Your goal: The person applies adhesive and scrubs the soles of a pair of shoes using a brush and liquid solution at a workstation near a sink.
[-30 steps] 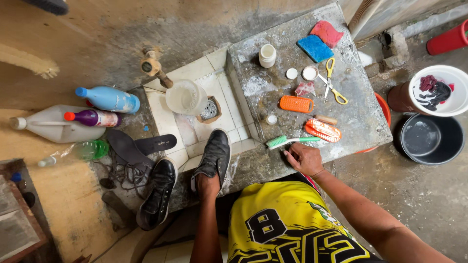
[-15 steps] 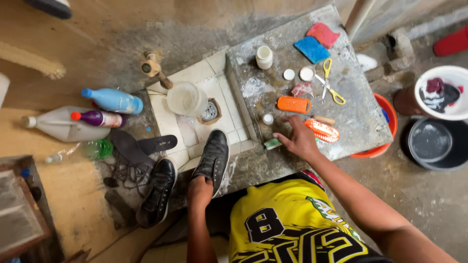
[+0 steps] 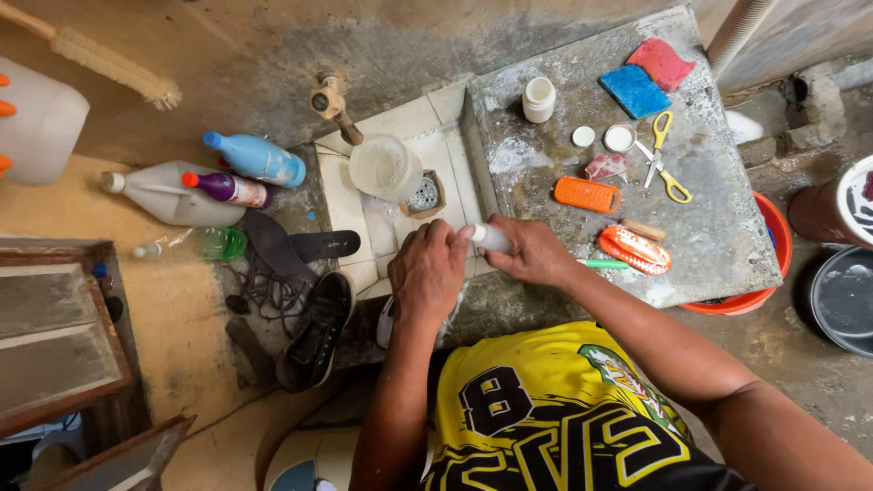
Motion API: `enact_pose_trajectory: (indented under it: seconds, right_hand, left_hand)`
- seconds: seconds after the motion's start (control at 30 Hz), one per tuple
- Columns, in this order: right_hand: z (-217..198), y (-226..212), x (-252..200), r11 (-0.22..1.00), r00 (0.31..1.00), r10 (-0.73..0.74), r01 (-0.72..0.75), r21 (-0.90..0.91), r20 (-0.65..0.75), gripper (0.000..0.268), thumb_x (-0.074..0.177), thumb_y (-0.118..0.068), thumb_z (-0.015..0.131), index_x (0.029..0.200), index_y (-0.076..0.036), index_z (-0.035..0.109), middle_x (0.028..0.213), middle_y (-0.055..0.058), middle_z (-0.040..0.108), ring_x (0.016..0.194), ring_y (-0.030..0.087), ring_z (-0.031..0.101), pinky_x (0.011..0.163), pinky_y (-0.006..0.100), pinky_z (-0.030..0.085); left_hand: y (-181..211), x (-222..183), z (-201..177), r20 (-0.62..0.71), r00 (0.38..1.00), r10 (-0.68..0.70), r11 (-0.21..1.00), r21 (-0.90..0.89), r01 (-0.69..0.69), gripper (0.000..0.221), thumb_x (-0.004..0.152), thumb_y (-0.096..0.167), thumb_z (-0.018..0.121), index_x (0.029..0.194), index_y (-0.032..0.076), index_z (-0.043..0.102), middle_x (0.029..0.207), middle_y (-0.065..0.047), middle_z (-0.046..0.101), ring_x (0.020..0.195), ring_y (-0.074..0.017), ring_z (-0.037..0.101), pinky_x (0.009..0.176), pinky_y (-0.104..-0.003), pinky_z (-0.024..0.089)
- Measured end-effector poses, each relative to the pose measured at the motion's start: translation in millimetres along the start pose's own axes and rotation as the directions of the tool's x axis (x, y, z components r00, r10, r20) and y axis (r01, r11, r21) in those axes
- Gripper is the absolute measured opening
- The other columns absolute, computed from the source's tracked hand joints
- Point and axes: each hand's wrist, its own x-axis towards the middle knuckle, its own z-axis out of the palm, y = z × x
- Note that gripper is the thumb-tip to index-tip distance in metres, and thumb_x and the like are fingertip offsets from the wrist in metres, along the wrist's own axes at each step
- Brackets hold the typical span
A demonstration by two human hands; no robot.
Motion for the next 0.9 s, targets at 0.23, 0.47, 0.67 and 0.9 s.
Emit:
enact_pose_trajectory:
  seconds: [0.23,0.47,0.67,0.9]
  right_hand:
    - [-6.2,-36.3,6.2,0.998,0.995,-0.052,0.049,0.036,0.087,0.036,0.083,-0.031,0.079,0.105,-0.006,0.065,0.078,0.017,0.068,0.07,0.039,0.067,0.061,0.044,0.052]
    - [-6.3,-46.5,8.9,0.843,0.845,0.06,-0.328,0.427,0.531,0.025,0.093,-0.024,0.076,0.106,-0.003,0.068,0.068,-0.002,0.055,0.059,0.008,0.046,0.052,0.031,0.04]
    - [-5.1,-45.6,15.3,0.778,0.755,0.077,-0.454,0.435,0.651,0.029,0.09,-0.023,0.075,0.109,-0.004,0.067,0.067,-0.004,0.061,0.051,0.01,0.051,0.047,0.031,0.043]
    - [3.2,-51.7,18.9,0.997,0.972,-0.048,0.06,-0.044,0.228,0.038,0.086,-0.03,0.081,0.111,-0.006,0.064,0.067,0.018,0.063,0.065,0.04,0.064,0.058,0.046,0.048]
  left_hand:
    - [-13.9,14.9,1.5,0.05,0.982,0.183,0.983,0.016,-0.184,0.038,0.102,0.036,0.059,0.078,0.007,0.061,0.074,-0.012,0.064,0.071,-0.035,0.064,0.064,-0.049,0.05]
    - [-29.8,8.3,-13.5,0.084,0.957,0.276,0.944,-0.213,-0.253,0.038,0.107,0.031,0.05,0.081,0.005,0.058,0.075,-0.012,0.06,0.072,-0.0327,0.061,0.065,-0.046,0.049]
    - [-35.6,9.6,-25.8,0.14,0.939,0.315,0.943,-0.159,-0.293,0.042,0.107,0.036,0.049,0.078,0.005,0.055,0.072,-0.012,0.058,0.072,-0.0341,0.061,0.064,-0.047,0.048]
    - [-29.8,11.6,-23.7,0.302,0.943,-0.14,0.986,-0.048,0.162,0.051,0.103,0.05,0.053,0.077,0.008,0.066,0.072,-0.014,0.065,0.067,-0.0324,0.065,0.065,-0.044,0.049]
